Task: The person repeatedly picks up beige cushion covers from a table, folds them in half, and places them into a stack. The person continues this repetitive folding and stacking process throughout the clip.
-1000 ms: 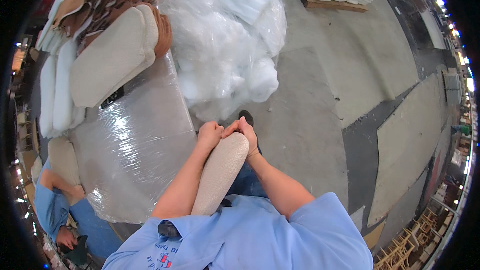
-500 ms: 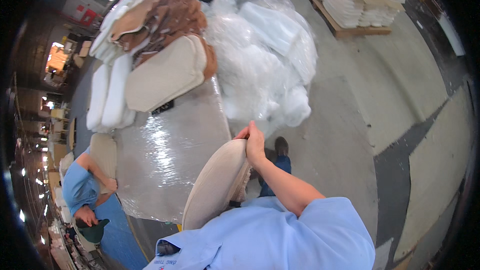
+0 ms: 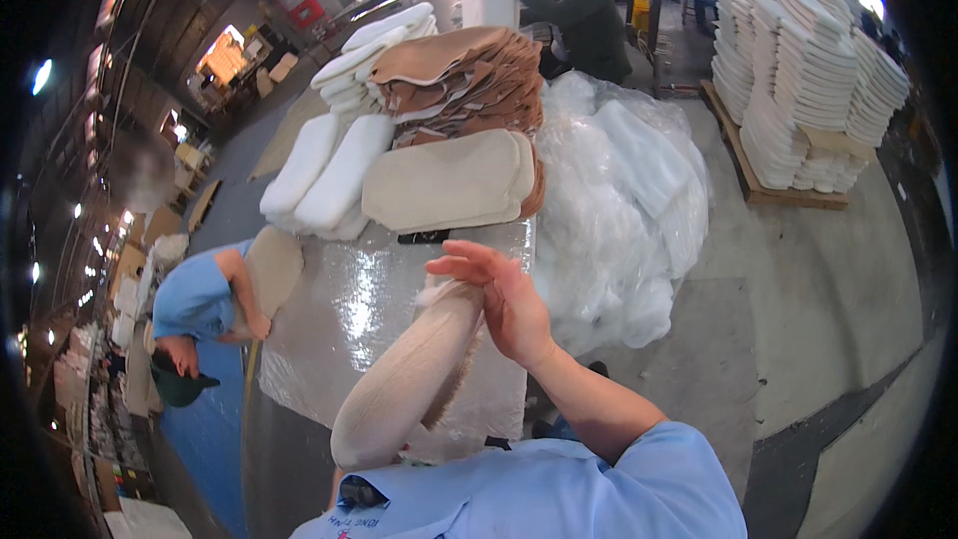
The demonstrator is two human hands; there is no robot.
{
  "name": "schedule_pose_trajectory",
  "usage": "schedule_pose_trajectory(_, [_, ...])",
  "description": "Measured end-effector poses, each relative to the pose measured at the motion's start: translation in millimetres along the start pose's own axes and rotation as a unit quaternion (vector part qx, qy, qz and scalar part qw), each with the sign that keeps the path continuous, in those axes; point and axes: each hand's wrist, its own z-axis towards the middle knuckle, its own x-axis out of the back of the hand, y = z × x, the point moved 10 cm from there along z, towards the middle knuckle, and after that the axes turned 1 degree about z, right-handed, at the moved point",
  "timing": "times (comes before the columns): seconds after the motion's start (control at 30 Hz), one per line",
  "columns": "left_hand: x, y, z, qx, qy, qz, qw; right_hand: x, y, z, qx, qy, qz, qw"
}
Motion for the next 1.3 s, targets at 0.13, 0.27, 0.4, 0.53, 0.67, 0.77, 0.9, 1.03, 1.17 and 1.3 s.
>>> schedule_pose_trajectory(0.13, [17,37,0,-0.017,-0.016,-0.016,1.0,53,43,-45,-0.081,0.022,-0.2,0.976])
schedule_pose_trajectory(0.27, [25,90,35,-0.053,-0.067,-0.073,0.994,119,84,-135,-0.231,0.12,-0.167,0.951])
schedule_pose_trajectory(0.4, [27,118,80,-0.062,-0.054,-0.276,0.957,136,139,-211,-0.46,0.166,-0.199,0.849])
schedule_pose_trajectory(0.53, [37,93,80,-0.133,0.06,-0.267,0.953,77,158,-172,-0.446,-0.049,-0.434,0.781])
schedule_pose_trajectory(0.67, [-5,52,56,-0.096,0.048,-0.284,0.953,128,182,-139,-0.398,-0.037,-0.622,0.673])
schedule_pose_trajectory(0.77, [-48,4,14,-0.036,-0.011,-0.304,0.952,152,227,-142,-0.506,-0.224,-0.626,0.55])
schedule_pose_trajectory(0.9, [-51,-45,-32,0.038,-0.044,-0.094,0.994,137,255,-142,-0.506,-0.284,-0.638,0.506])
schedule_pose_trajectory(1.03, [-48,46,8,-0.219,0.064,0.355,0.907,139,273,-140,-0.476,-0.335,-0.648,0.492])
schedule_pose_trajectory(1.17, [-75,79,85,-0.29,0.027,0.406,0.866,91,288,-129,-0.326,-0.324,-0.675,0.577])
schedule_pose_trajectory(1.3, [-128,105,89,-0.273,-0.051,0.345,0.897,94,273,-129,-0.294,-0.304,-0.676,0.604])
